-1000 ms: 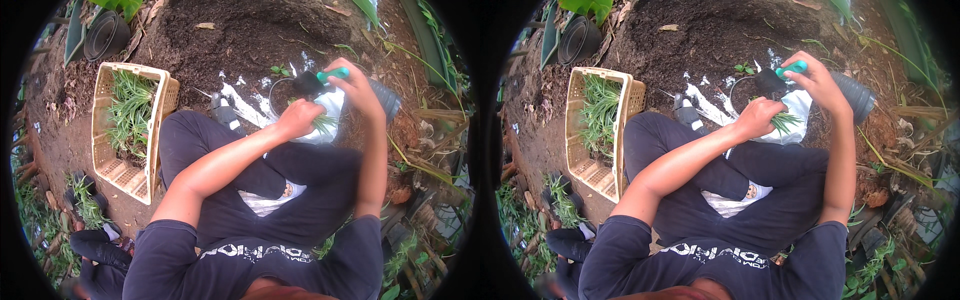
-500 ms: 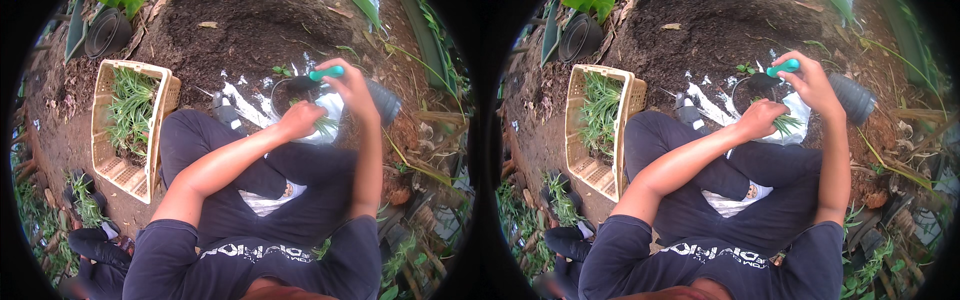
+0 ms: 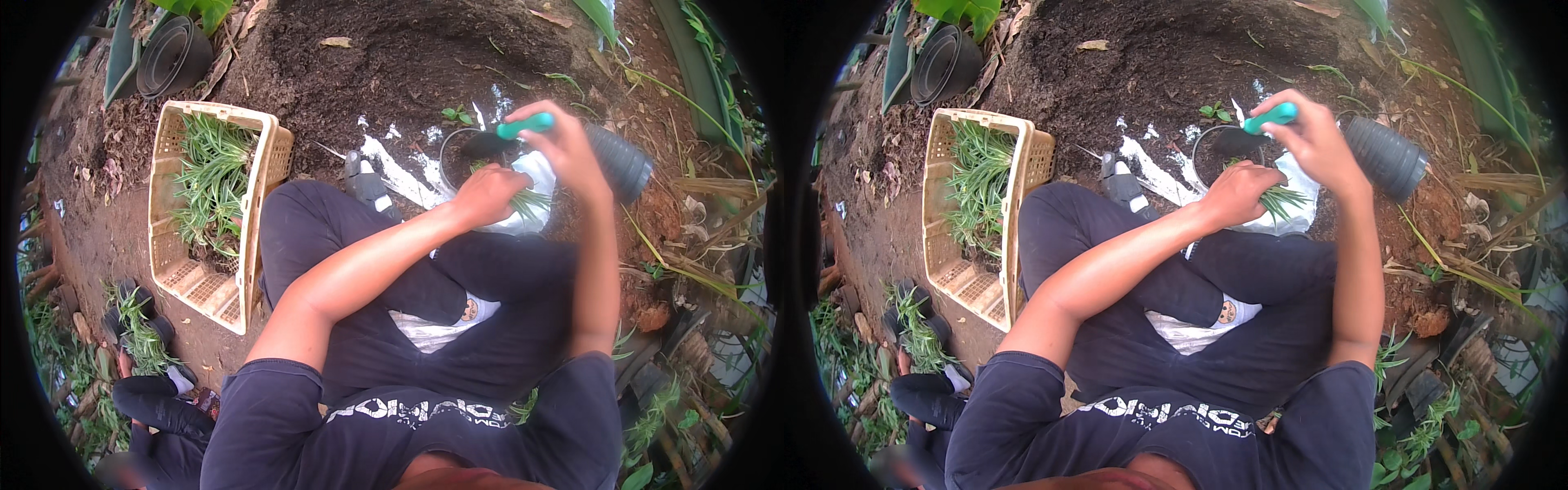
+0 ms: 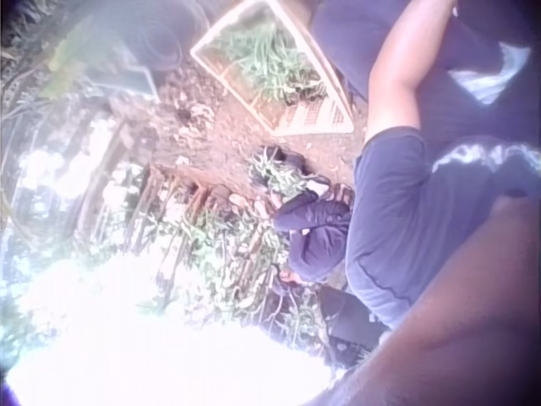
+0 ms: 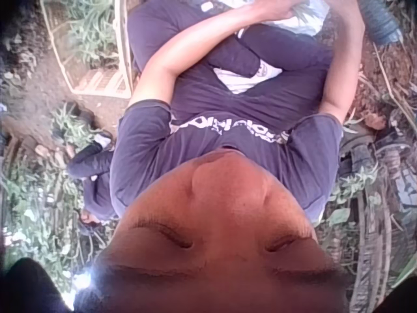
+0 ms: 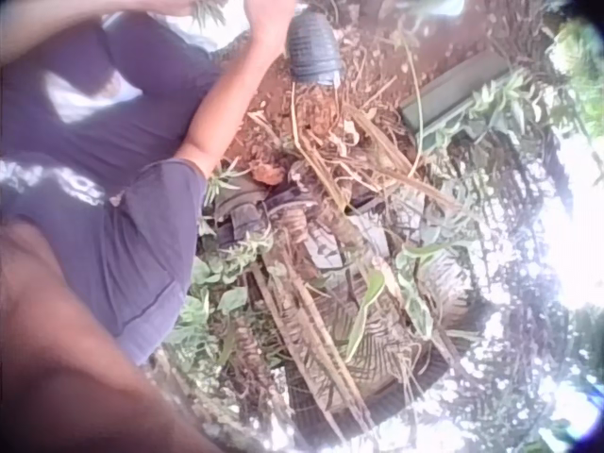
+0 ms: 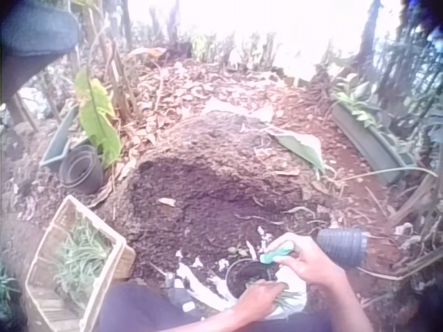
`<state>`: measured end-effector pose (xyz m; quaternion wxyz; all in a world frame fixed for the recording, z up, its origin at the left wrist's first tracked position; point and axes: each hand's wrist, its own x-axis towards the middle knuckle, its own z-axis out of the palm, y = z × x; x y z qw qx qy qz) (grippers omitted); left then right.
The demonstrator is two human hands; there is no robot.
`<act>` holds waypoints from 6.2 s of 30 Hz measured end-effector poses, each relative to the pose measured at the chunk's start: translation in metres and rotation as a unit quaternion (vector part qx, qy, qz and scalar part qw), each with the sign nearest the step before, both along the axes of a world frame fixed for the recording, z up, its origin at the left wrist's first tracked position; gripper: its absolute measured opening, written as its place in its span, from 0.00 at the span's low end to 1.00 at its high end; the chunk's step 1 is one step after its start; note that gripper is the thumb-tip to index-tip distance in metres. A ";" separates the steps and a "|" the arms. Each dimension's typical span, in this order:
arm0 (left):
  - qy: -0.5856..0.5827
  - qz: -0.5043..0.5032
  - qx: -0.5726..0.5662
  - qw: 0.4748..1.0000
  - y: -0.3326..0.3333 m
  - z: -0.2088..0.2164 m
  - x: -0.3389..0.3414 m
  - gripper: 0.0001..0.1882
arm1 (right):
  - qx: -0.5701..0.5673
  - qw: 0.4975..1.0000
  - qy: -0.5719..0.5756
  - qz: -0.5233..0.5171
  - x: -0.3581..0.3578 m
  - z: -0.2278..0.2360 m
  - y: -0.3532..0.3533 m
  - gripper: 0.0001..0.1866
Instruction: The person sits on the ground and uses a small trowel to scoop soil into a black plastic pot containing a small plant. The person repeatedly adds soil and presses it down around the plant. The person then places the potted plant on the ground among other potted plants.
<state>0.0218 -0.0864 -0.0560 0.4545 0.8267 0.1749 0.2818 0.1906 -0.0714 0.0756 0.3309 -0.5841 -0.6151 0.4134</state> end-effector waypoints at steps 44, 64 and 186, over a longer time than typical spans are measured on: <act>-0.052 0.026 -0.004 0.998 -0.001 0.000 0.001 0.21 | 0.007 0.998 0.057 -0.006 -0.004 0.003 0.024 0.09; -0.034 0.020 -0.009 0.999 0.001 0.006 0.001 0.22 | 0.054 0.991 -0.077 0.092 -0.037 -0.004 0.015 0.09; -0.117 0.121 -0.384 0.908 0.057 -0.013 0.007 0.09 | 0.053 0.907 0.074 -0.410 -0.005 -0.055 -0.114 0.09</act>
